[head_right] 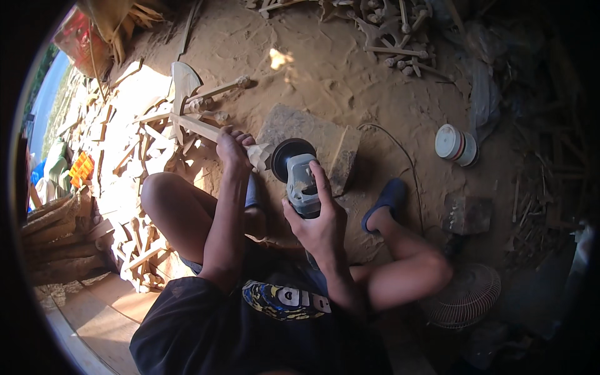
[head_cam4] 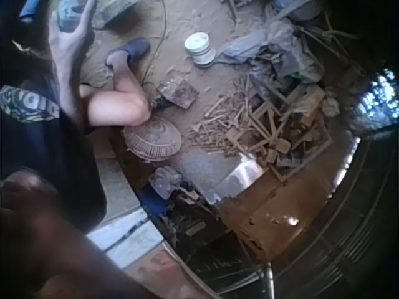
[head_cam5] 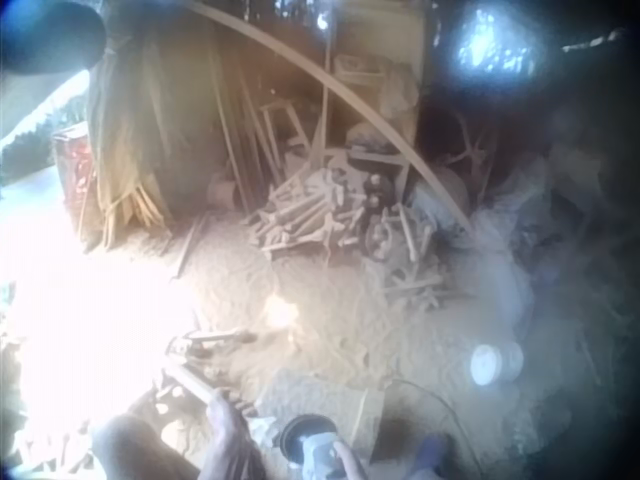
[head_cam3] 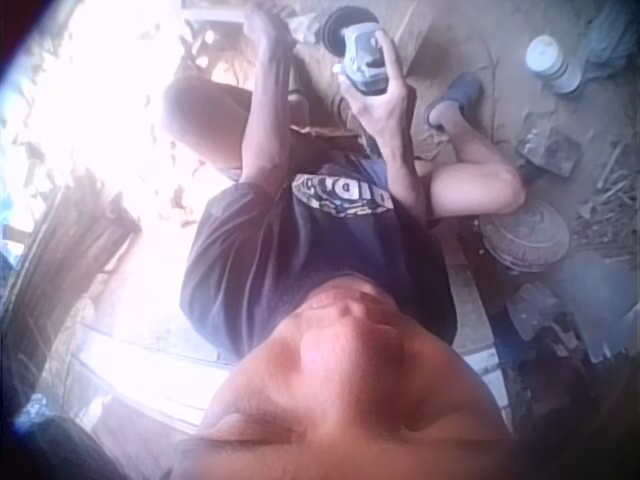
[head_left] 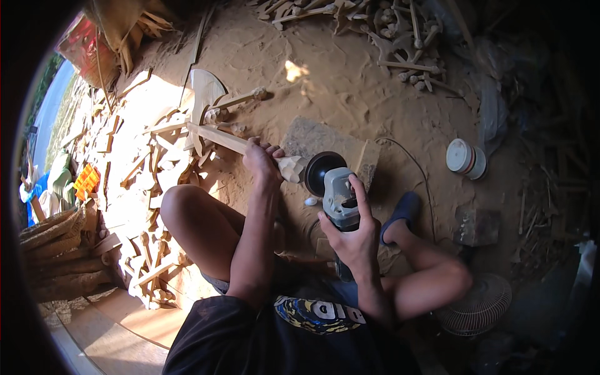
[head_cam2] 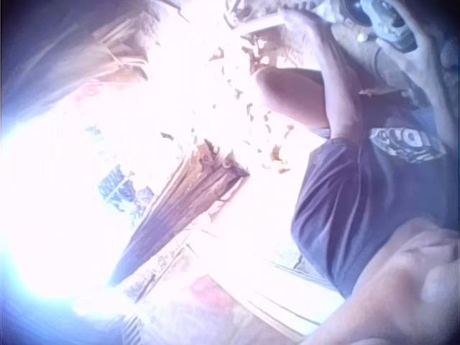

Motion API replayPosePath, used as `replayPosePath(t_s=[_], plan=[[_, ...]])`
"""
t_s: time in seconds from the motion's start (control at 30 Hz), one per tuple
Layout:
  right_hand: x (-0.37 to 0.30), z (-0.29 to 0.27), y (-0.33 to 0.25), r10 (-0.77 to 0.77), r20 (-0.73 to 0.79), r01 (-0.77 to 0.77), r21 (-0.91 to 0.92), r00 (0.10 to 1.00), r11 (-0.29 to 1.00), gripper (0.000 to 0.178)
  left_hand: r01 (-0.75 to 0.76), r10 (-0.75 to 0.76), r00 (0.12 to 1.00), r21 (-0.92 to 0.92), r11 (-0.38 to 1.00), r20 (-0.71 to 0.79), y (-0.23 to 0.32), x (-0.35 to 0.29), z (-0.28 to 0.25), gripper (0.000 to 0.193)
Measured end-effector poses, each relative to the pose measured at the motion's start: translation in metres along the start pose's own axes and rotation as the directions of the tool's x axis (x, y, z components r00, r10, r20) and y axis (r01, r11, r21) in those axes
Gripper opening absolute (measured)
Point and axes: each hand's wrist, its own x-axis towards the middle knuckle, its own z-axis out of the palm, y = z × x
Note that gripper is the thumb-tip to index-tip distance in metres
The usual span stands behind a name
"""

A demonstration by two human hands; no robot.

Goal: The person sands the surface of a wooden axe handle and a decorative wooden object using a power sander. They apply glue to a joint on the decorative object and continue sanding different sections by hand and with the tool.

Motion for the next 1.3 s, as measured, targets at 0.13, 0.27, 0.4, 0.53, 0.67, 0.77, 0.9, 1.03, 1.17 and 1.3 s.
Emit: replayPosePath(t_s=[0.13,0.27,0.4,0.53,0.67,0.77,0.9,1.03,1.17,1.3], plan=[[0.003,-0.010,0.009,0.042,-0.017,-0.038,0.178,0.999,0.983,0.082,0.317,-0.207,0.892,-0.227,0.921,0.402,0.024,0.024,-0.018,0.033],[0.003,-0.014,0.009,0.020,-0.024,-0.013,0.270,1.000,0.963,0.083,0.606,-0.274,0.624,-0.232,0.761,0.732,0.028,0.033,-0.021,0.042],[0.001,-0.009,0.007,0.018,0.022,-0.023,0.274,1.000,0.961,0.082,0.626,-0.235,0.514,-0.173,0.760,0.825,0.024,0.039,-0.022,0.042],[-0.001,-0.005,0.008,-0.011,0.042,0.000,0.249,0.999,0.969,0.086,0.612,-0.309,0.622,-0.200,0.765,0.719,0.023,0.027,-0.014,0.046],[0.000,0.001,0.020,-0.028,-0.043,0.037,0.231,0.999,0.972,0.084,0.612,-0.318,0.652,-0.231,0.756,0.689,0.028,0.026,-0.015,0.044],[0.011,0.003,0.031,0.119,-0.116,-0.051,0.466,0.986,0.883,0.088,0.405,-0.291,0.878,-0.265,0.875,0.381,0.039,0.024,-0.008,0.036],[0.023,0.003,0.133,0.404,0.156,-0.359,0.790,0.901,0.497,0.056,0.264,-0.212,0.954,-0.259,0.929,0.211,0.046,0.032,0.013,0.021],[0.036,0.017,0.164,0.092,0.500,-0.437,0.821,0.861,-0.366,0.063,0.105,-0.078,0.945,-0.070,0.992,0.317,0.089,-0.012,0.045,0.021],[0.036,0.042,0.207,-0.126,0.587,-0.526,0.583,0.800,-0.619,0.090,0.114,-0.139,0.964,0.122,0.986,0.226,0.131,-0.051,0.081,0.021],[0.045,0.066,0.239,-0.269,0.673,-0.630,0.373,0.689,-0.681,0.092,0.098,-0.145,0.919,0.145,0.985,0.366,0.154,-0.008,0.084,0.018]])
